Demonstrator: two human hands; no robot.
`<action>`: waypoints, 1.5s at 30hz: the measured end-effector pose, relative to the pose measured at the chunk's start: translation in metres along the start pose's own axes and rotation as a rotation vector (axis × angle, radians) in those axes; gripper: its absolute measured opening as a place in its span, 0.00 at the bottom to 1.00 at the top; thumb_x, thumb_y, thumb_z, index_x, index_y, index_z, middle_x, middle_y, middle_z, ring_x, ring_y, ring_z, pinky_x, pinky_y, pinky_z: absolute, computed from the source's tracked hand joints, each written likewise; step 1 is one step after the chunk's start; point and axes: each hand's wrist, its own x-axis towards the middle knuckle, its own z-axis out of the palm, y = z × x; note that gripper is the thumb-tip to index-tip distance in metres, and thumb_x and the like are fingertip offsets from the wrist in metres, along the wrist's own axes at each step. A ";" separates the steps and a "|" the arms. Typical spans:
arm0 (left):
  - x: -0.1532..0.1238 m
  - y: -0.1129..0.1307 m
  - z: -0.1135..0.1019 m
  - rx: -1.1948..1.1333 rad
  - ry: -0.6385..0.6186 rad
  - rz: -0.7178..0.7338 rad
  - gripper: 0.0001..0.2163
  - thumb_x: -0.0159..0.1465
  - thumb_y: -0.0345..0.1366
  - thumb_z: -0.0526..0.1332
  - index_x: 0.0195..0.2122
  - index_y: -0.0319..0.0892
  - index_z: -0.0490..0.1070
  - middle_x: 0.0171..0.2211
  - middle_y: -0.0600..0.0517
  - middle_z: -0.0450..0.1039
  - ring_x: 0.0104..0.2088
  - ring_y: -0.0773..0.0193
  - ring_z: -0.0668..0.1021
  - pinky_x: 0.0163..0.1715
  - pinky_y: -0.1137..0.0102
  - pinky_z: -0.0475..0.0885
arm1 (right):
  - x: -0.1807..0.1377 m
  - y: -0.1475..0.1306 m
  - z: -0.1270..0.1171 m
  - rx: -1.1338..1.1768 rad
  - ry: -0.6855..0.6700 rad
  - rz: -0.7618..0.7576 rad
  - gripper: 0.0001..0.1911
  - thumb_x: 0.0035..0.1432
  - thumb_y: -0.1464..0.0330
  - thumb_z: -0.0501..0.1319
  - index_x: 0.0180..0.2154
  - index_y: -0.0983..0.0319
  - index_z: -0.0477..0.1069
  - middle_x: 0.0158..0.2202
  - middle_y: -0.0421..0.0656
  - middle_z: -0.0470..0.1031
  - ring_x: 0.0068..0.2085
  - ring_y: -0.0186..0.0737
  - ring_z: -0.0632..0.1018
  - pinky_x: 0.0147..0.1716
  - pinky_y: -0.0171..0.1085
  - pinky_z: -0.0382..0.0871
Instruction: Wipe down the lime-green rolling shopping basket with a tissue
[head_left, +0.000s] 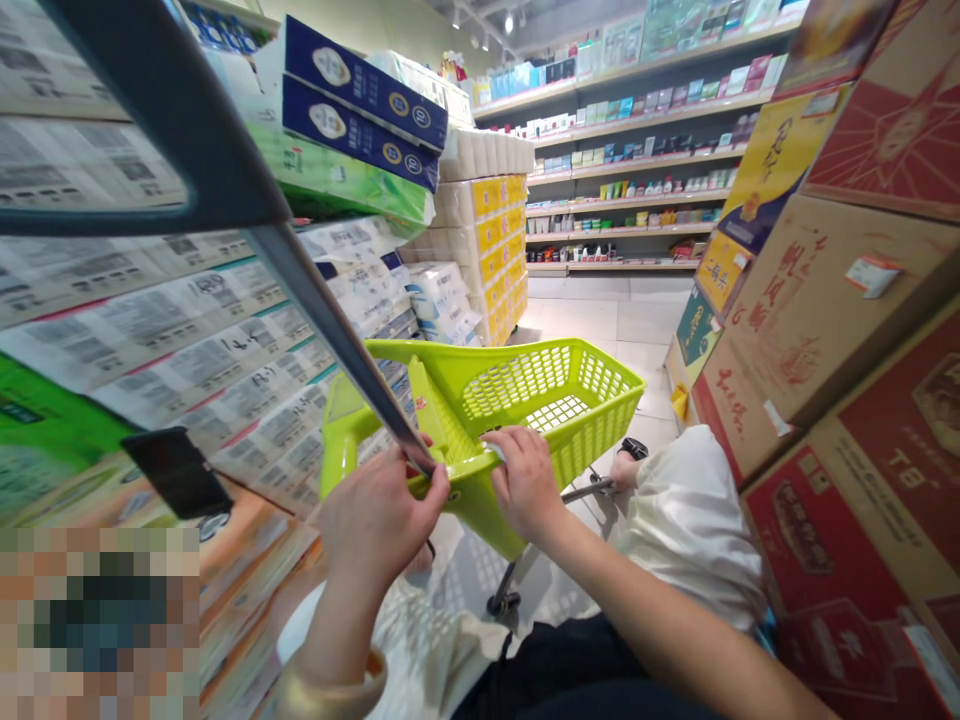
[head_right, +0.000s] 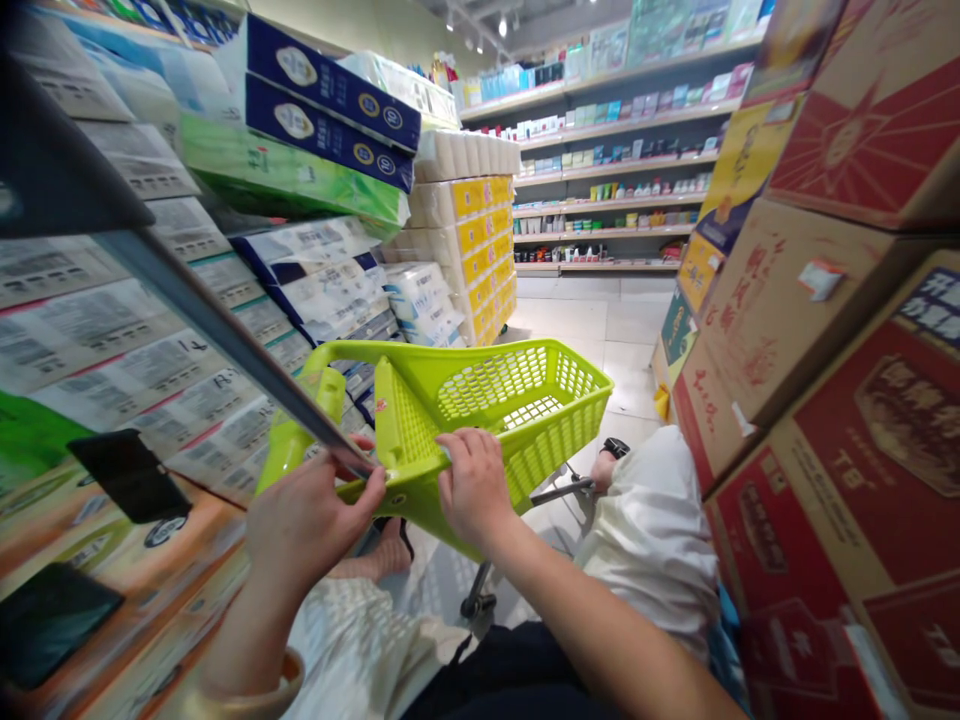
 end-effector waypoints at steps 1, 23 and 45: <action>0.000 0.001 0.000 0.002 0.003 0.002 0.13 0.62 0.46 0.55 0.38 0.48 0.75 0.35 0.53 0.80 0.36 0.56 0.80 0.30 0.67 0.68 | 0.000 -0.007 0.001 0.017 -0.008 -0.019 0.21 0.53 0.76 0.53 0.49 0.63 0.70 0.46 0.49 0.70 0.49 0.47 0.67 0.53 0.48 0.60; 0.004 -0.005 0.006 -0.009 0.042 0.025 0.13 0.61 0.47 0.56 0.40 0.46 0.75 0.31 0.52 0.79 0.33 0.57 0.80 0.29 0.69 0.67 | 0.005 -0.031 0.004 0.042 -0.094 -0.161 0.19 0.56 0.73 0.55 0.51 0.62 0.69 0.48 0.48 0.70 0.50 0.46 0.67 0.54 0.45 0.59; 0.012 -0.027 0.004 -0.048 -0.007 0.006 0.14 0.59 0.48 0.56 0.38 0.48 0.74 0.30 0.53 0.79 0.33 0.54 0.79 0.32 0.66 0.68 | 0.001 0.026 0.000 -0.145 -0.049 -0.001 0.22 0.51 0.78 0.55 0.48 0.63 0.71 0.45 0.48 0.70 0.49 0.46 0.67 0.53 0.44 0.60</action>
